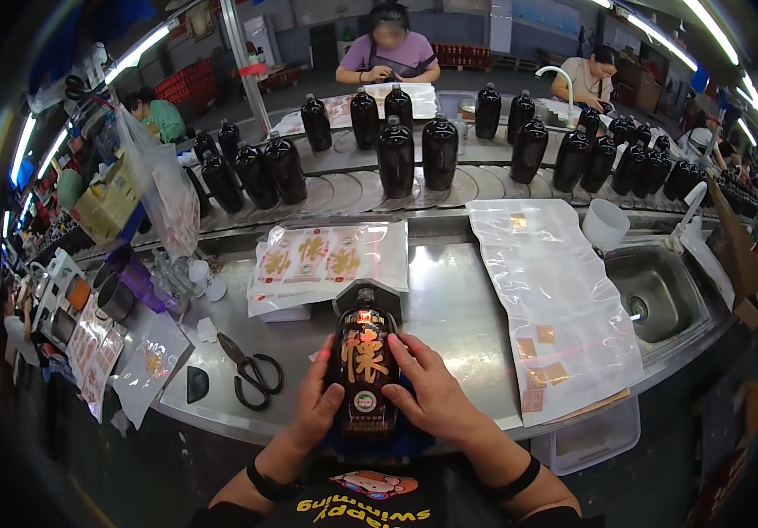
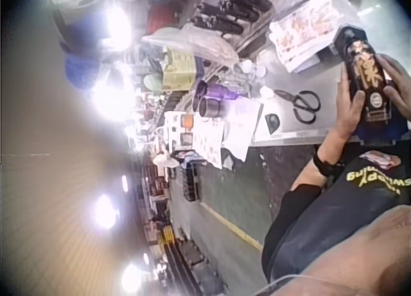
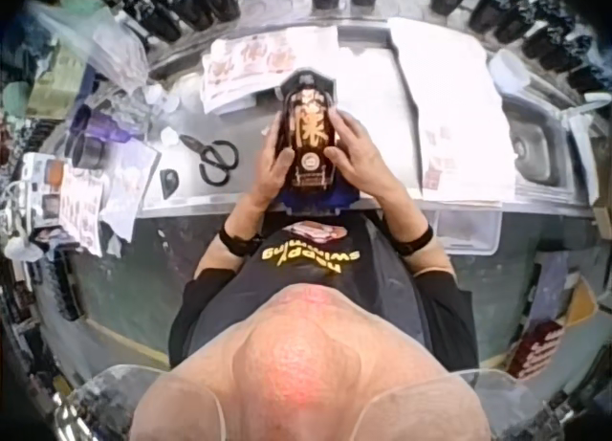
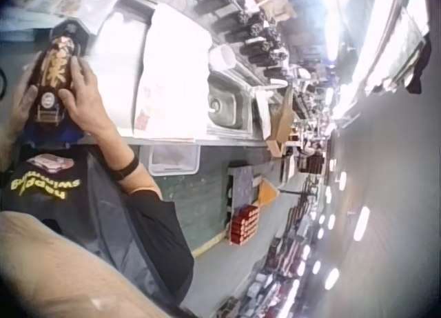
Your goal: Applying decorative and brand labels to dark glass liquor bottles on a production line.
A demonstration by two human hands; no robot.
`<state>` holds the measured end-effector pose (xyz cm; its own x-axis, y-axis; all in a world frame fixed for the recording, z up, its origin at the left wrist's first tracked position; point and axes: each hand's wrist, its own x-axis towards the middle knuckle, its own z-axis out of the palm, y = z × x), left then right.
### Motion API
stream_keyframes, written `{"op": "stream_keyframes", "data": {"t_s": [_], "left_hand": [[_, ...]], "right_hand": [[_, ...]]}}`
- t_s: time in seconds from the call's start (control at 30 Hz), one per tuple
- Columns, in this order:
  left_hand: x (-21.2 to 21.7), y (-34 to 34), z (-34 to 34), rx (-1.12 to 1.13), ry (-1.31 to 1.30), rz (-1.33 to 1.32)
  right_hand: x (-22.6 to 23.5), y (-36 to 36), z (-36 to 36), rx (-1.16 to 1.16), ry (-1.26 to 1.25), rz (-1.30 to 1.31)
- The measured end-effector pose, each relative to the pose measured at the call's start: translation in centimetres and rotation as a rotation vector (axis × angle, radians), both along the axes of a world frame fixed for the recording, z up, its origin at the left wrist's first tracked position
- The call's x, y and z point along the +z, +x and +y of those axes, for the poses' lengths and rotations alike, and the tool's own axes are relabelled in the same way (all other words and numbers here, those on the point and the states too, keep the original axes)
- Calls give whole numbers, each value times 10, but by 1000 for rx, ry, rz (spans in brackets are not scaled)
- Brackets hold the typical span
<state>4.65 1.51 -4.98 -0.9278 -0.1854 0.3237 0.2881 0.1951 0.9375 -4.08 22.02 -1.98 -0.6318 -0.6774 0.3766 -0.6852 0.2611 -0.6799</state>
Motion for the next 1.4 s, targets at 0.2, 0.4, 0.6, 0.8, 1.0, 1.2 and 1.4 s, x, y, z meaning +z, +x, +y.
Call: {"op": "stream_keyframes", "data": {"t_s": [0.2, 0.4, 0.6, 0.8, 1.0, 1.2, 1.4], "left_hand": [[1, 2, -2, -45, -76, -9], [-10, 1, -3, -127, 37, -12], [-9, 3, -3, -135, 27, -45], [-3, -1, -2, -137, 28, -54], [-4, 2, -2, -194, 72, -81], [2, 1, -3, -194, 30, -143], [-2, 2, -7, -197, 19, -152]], "right_hand": [[0, 0, 1, 57, -62, -183], [-12, -5, 4, 74, -60, -251], [-13, -5, 4, 120, -78, -382], [-10, -7, 4, 144, -58, -434], [-19, -8, 4, 139, -69, -322], [-21, -9, 5, 155, -47, -302], [-19, -10, 7, 173, -35, -342]]}}
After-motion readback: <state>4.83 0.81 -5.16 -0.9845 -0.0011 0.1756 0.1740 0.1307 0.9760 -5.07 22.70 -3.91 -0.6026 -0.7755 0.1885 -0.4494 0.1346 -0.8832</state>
